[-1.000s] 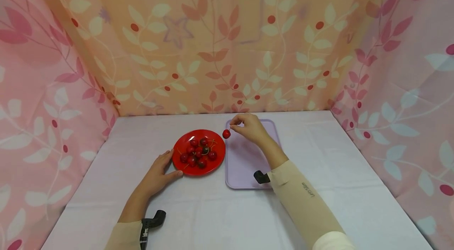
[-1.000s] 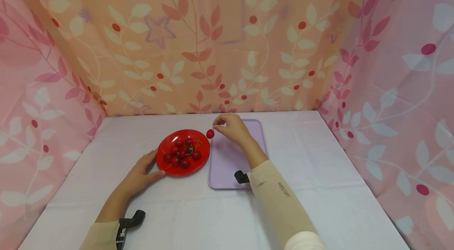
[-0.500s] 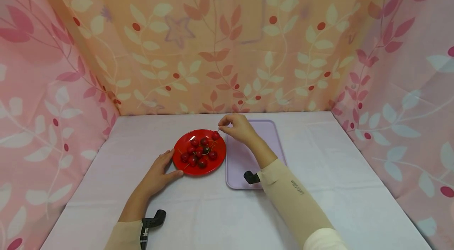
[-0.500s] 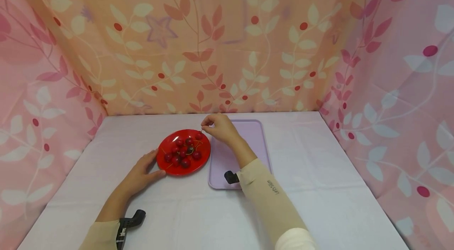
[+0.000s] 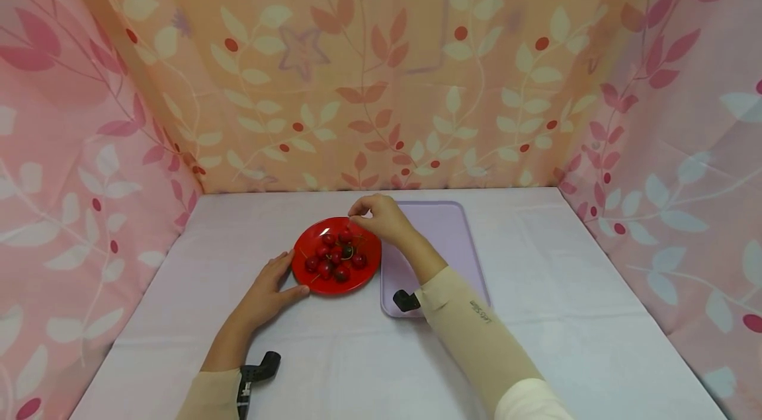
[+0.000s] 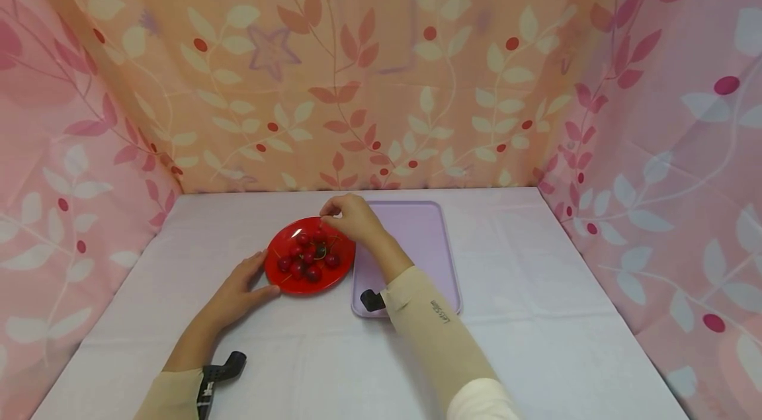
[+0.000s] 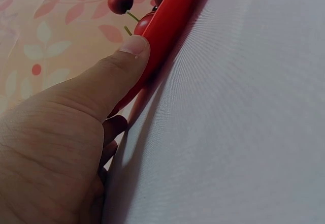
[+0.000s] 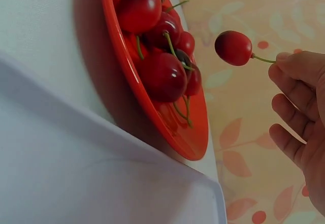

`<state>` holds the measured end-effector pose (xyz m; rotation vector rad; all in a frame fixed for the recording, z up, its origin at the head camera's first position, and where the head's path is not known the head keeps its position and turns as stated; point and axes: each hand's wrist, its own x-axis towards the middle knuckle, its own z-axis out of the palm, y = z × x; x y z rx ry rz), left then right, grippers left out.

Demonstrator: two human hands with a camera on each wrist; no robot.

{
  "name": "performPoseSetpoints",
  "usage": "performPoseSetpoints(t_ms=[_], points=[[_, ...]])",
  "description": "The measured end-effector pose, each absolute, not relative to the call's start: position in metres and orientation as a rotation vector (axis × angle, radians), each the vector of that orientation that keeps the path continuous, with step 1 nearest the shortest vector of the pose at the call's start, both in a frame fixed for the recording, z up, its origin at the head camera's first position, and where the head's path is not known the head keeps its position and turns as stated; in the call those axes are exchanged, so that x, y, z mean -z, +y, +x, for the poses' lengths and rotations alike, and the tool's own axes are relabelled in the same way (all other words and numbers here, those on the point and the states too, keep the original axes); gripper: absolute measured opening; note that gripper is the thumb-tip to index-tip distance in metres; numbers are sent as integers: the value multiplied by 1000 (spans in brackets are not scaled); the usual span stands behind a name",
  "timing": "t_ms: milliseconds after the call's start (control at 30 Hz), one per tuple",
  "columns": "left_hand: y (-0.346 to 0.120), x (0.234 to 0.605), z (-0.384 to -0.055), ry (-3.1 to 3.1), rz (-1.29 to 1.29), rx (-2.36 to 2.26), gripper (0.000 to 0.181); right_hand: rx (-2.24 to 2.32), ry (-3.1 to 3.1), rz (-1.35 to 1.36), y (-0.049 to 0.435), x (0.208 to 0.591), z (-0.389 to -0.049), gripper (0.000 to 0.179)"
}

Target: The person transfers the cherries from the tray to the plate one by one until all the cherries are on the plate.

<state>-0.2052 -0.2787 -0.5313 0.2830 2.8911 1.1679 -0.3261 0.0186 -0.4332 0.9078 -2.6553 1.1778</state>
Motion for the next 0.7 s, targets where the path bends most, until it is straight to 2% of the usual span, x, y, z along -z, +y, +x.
performPoseSetpoints(t_ms=[700], points=[[-279,529,-205,2881,291,-1178,100,-1183,-2759,936,-4,463,-330,4]])
